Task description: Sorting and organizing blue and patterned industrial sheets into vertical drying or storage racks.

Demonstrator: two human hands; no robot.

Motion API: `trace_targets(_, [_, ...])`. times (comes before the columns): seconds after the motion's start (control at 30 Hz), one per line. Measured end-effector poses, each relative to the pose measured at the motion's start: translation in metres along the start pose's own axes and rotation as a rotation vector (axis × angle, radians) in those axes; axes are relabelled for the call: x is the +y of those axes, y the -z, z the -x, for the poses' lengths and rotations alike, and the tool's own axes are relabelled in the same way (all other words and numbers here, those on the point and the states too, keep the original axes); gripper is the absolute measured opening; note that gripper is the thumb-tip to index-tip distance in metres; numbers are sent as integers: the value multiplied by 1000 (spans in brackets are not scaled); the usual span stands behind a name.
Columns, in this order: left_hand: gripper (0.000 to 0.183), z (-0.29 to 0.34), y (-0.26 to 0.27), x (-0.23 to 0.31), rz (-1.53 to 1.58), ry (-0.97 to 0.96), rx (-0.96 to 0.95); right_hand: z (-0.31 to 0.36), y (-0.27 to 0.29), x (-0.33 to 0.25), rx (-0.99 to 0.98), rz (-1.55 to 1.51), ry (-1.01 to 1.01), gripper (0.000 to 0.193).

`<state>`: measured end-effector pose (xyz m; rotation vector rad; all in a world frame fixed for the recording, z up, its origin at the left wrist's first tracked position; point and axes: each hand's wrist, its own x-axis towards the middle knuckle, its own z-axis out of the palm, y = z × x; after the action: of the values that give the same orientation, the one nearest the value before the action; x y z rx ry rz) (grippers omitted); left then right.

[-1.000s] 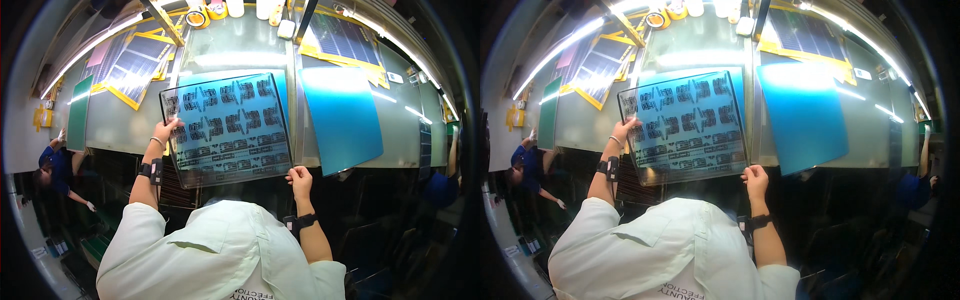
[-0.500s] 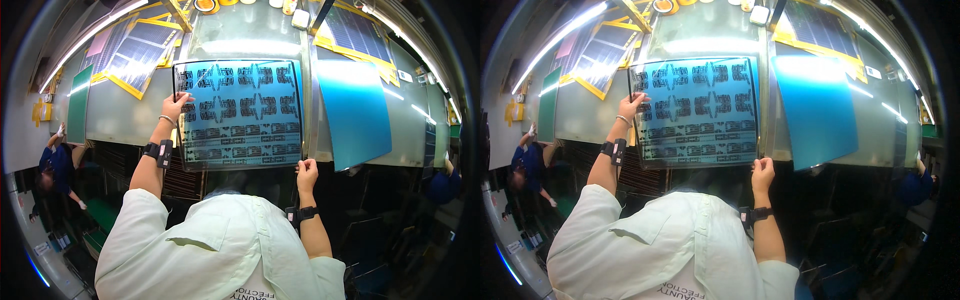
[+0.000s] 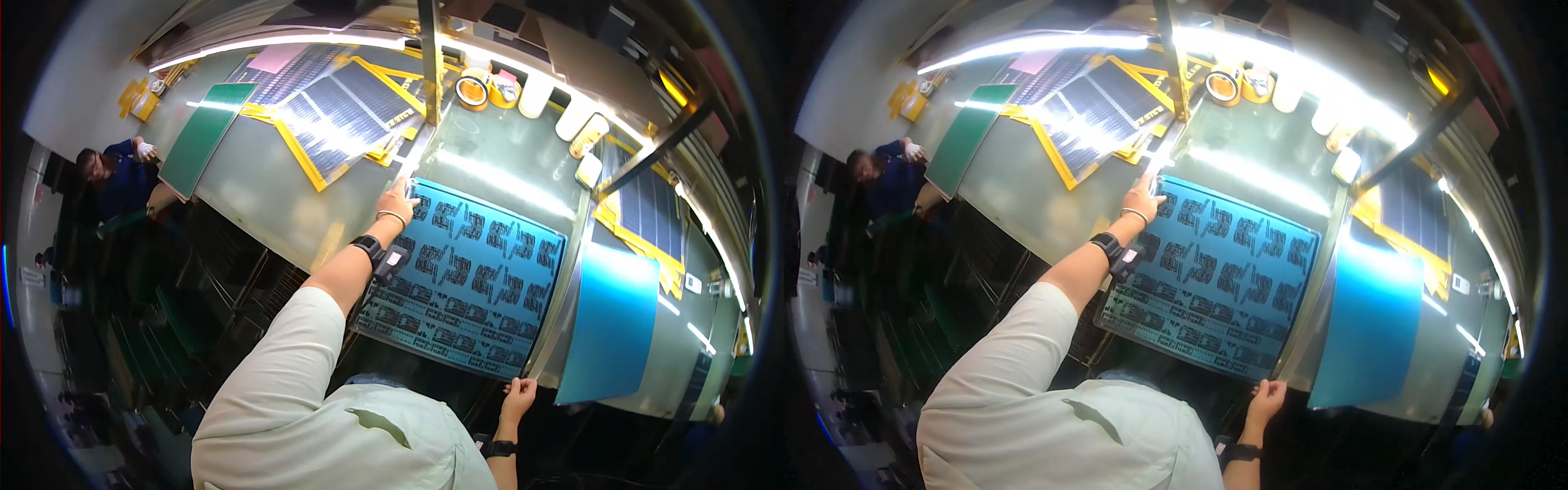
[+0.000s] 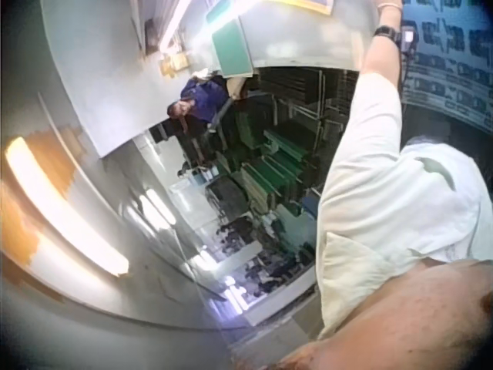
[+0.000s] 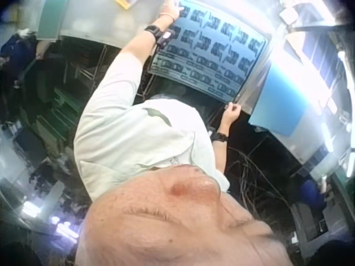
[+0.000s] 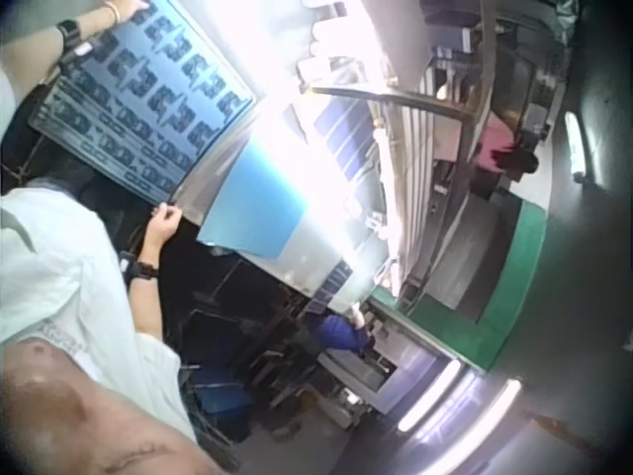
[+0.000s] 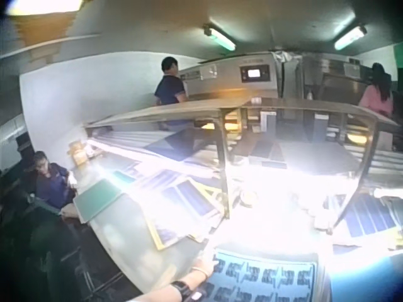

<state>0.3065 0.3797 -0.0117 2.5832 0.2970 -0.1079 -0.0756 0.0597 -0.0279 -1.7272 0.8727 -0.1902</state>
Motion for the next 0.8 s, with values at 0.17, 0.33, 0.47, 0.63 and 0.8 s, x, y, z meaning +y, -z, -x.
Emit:
trace_targets(0.17, [47, -4, -1, 4, -222, -111, -54, -1, -2, -3, -7, 8, -31, 12])
trace_targets(0.33, [43, -7, -3, 10, -331, -153, -68, -1, -3, -6, -5, 19, -39, 13])
trace_targets(0.47, [45, -12, -8, 19, -469, -232, -133, -1, 2, -6, 26, -11, -33, 12])
trace_targets(0.63, [49, 0, -11, 7, -561, -458, 258, -6, -9, -88, 100, 1007, 609, 44])
trace_targets(0.8, [45, 1, -22, -6, -470, -527, 378, -130, -35, -115, -103, 1102, 846, 54])
